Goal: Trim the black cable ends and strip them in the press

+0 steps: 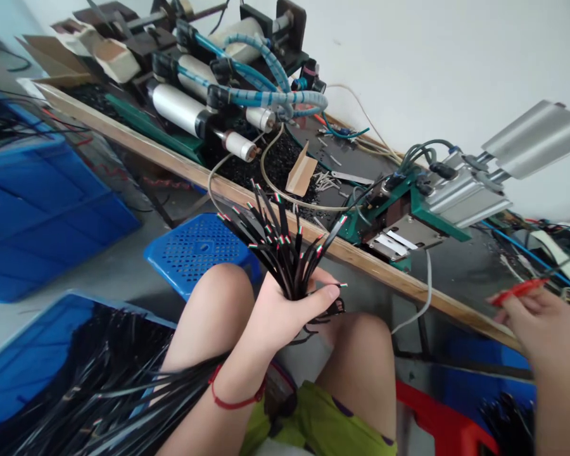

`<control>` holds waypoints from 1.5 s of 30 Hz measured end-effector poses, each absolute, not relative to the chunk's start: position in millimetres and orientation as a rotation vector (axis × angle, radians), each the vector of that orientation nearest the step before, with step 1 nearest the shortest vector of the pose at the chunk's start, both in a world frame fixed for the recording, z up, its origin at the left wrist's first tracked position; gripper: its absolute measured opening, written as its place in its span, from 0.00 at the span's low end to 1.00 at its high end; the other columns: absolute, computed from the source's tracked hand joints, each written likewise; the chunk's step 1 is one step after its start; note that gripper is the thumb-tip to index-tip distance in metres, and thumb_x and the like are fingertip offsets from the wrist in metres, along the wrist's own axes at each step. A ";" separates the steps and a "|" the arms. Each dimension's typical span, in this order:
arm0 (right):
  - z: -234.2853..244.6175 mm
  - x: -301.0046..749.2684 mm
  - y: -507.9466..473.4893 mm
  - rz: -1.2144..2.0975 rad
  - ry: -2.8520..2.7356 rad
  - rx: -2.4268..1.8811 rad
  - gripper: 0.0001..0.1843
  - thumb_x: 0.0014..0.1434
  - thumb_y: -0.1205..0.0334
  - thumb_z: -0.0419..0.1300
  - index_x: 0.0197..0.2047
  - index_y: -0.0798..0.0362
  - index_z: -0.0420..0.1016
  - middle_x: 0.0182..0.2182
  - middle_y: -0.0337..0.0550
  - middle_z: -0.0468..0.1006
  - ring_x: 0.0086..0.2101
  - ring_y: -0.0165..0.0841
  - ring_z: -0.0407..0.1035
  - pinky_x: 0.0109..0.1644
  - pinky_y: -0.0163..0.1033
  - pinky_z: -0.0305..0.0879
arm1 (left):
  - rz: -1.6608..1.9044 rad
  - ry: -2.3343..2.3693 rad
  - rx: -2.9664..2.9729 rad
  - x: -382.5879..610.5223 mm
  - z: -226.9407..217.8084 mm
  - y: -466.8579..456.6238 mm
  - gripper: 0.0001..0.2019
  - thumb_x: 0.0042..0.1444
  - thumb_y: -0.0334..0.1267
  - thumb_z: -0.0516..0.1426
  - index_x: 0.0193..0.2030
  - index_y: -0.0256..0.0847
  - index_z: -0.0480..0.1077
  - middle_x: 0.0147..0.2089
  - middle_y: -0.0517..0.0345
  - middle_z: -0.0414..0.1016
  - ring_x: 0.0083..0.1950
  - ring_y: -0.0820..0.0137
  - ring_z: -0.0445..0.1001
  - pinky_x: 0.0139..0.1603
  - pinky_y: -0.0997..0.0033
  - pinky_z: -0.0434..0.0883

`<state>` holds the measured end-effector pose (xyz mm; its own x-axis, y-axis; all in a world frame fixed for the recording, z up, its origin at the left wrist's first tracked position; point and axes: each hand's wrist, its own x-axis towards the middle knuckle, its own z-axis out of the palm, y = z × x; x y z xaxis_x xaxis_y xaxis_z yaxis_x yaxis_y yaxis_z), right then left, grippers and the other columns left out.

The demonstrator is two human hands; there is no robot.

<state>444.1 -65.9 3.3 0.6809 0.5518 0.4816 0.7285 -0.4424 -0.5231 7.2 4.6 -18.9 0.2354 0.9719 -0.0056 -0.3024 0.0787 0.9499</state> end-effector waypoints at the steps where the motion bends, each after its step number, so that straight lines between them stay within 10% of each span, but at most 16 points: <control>1: -5.8 413.5 -74.1 -0.151 -0.921 -2.063 0.32 0.59 0.38 0.80 0.19 0.54 0.79 0.15 0.50 0.75 0.14 0.32 0.64 0.24 0.45 0.55 | 1.149 0.843 1.037 6.5 -20.3 4.6 0.06 0.52 0.39 0.74 0.32 0.40 0.86 0.29 0.55 0.84 0.28 0.69 0.76 0.29 0.72 0.72; 11: -72.8 159.2 -106.1 1.106 -1.232 -1.479 0.42 0.75 0.31 0.65 0.18 0.53 0.76 0.13 0.40 0.69 0.16 0.26 0.60 0.22 0.33 0.52 | 1.077 0.715 0.906 7.9 -26.1 2.5 0.07 0.52 0.35 0.69 0.27 0.42 0.76 0.21 0.63 0.77 0.19 0.79 0.58 0.24 0.75 0.62; 45: -61.8 181.7 -116.4 1.328 -1.274 -1.415 0.39 0.74 0.29 0.65 0.22 0.50 0.77 0.18 0.41 0.74 0.20 0.31 0.70 0.25 0.35 0.69 | 1.005 0.601 0.916 7.1 -23.9 1.5 0.04 0.47 0.31 0.66 0.25 0.42 0.76 0.24 0.62 0.78 0.20 0.80 0.58 0.20 0.76 0.57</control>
<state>181.7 -116.4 -61.8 -0.0569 0.9811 -0.1849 0.1439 -0.1752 -0.9740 7.1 1.5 -23.9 0.4320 0.9016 -0.0212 -0.4453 0.2337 0.8643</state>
